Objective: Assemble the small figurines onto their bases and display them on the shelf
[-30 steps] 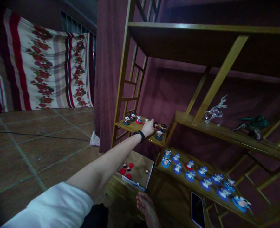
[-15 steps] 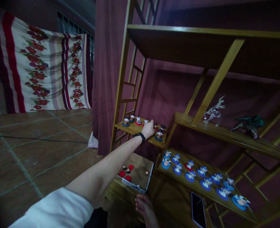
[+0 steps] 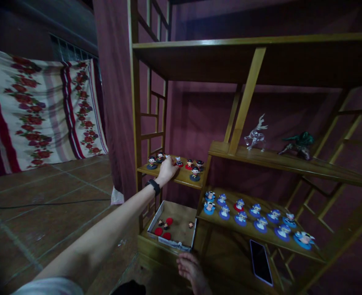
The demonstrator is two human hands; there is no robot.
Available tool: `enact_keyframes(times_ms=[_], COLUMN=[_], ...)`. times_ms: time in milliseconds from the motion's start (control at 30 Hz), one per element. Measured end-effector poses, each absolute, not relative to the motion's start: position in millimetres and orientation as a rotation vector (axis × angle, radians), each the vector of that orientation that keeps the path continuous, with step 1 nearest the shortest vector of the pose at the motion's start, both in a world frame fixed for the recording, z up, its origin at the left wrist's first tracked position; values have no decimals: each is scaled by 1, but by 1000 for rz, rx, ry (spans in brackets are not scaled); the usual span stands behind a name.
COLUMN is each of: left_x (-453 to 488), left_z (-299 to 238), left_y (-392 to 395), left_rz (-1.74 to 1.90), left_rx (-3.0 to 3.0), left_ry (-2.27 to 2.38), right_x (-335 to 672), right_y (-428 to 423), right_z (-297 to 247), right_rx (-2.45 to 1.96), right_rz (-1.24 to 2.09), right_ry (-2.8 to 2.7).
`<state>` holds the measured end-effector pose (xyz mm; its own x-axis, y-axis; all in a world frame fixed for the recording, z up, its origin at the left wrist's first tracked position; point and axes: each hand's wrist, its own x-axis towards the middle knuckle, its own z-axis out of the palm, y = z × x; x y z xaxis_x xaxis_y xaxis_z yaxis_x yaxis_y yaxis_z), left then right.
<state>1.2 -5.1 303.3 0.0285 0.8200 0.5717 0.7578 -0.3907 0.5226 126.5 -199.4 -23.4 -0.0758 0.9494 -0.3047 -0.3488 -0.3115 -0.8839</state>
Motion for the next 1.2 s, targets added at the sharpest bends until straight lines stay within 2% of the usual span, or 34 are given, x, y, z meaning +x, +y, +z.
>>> enact_keyframes(times_ms=[367,867,1067,1200], left_x=[12,13,10,11], left_z=[315,320,318,313], left_y=[11,13,5,-10], left_rz=[1091,1036,1100,1382], left_rx=[2142,2199,2191,2300], left_ry=[1820,1850,1847,1780], right_x=[130,130,131,133], right_y=[-203,-208,-208,-207], right_z=[-19,-5,-9,-7], right_rx=[-1082,-1052,-1033,-1023], right_rz=[1600,1582,1585,1607], right_ry=[-766,-698,-699,-690])
